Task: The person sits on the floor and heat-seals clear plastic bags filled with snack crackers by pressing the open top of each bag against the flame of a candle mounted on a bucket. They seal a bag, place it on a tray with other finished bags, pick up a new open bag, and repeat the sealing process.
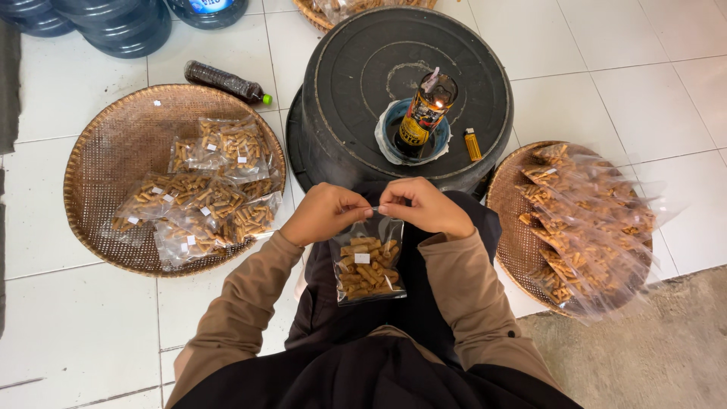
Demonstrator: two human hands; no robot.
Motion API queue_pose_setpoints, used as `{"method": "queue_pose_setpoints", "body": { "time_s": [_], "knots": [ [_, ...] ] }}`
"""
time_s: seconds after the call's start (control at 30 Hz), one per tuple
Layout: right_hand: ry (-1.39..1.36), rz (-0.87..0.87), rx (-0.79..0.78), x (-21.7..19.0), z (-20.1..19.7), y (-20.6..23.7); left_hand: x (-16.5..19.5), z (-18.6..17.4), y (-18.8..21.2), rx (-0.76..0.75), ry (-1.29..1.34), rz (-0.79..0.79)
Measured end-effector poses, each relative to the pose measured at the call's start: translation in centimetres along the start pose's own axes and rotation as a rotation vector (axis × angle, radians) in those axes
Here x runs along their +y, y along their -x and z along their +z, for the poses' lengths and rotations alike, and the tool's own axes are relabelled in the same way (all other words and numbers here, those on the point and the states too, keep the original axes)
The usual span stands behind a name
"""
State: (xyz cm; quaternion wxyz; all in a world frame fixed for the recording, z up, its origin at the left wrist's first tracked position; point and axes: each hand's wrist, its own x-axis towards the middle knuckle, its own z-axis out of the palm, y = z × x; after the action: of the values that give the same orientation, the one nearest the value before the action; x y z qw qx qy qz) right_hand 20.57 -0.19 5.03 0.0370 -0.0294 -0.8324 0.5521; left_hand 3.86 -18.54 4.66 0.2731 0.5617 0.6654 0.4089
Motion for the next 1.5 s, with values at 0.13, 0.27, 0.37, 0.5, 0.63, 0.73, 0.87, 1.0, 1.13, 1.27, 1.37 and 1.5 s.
{"method": "queue_pose_setpoints", "body": {
  "time_s": [0.13, 0.27, 0.37, 0.5, 0.63, 0.73, 0.87, 1.0, 1.13, 1.27, 1.37, 1.5],
  "knots": [
    [-0.009, 0.057, 0.057, 0.0, -1.3, 1.0, 0.7, 0.1, -0.6, 0.043, 0.002, 0.09],
    [-0.022, 0.089, 0.138, 0.2, -2.6, 2.6, 1.4, 0.5, -1.5, 0.043, 0.047, 0.12],
    [-0.057, 0.071, 0.207, 0.5, -3.3, 3.8, 2.0, 1.1, -2.1, 0.045, 0.114, 0.095],
    [-0.112, 0.083, 0.329, 1.1, -4.4, 4.8, 2.7, 2.2, -3.9, 0.092, 0.227, 0.088],
    [-0.189, 0.052, 0.37, 2.0, -7.0, 4.5, 3.1, 3.0, -6.9, 0.126, 0.229, 0.103],
    [-0.525, 0.065, 0.426, 2.9, -8.0, 3.3, 2.9, 3.1, -9.5, 0.172, 0.225, 0.096],
    [-0.532, 0.071, 0.52, 4.5, -8.6, 1.4, 1.9, 2.9, -12.2, 0.211, 0.352, 0.093],
    [-0.588, 0.07, 0.557, 6.4, -9.5, -0.4, 0.5, 3.2, -13.6, 0.216, 0.438, -0.005],
    [-0.626, 0.131, 0.655, 7.8, -9.1, -1.0, -1.0, 3.8, -14.3, 0.25, 0.44, -0.047],
    [-0.568, 0.172, 0.771, 7.8, -8.3, -1.9, -2.0, 4.4, -14.5, 0.269, 0.571, -0.027],
    [-0.571, 0.152, 0.838, 7.3, -8.1, -2.7, -2.5, 4.5, -14.6, 0.306, 0.498, -0.065],
    [-0.517, 0.193, 0.878, 6.8, -8.4, -3.5, -3.2, 4.4, -15.0, 0.327, 0.476, -0.115]
  ]
}}
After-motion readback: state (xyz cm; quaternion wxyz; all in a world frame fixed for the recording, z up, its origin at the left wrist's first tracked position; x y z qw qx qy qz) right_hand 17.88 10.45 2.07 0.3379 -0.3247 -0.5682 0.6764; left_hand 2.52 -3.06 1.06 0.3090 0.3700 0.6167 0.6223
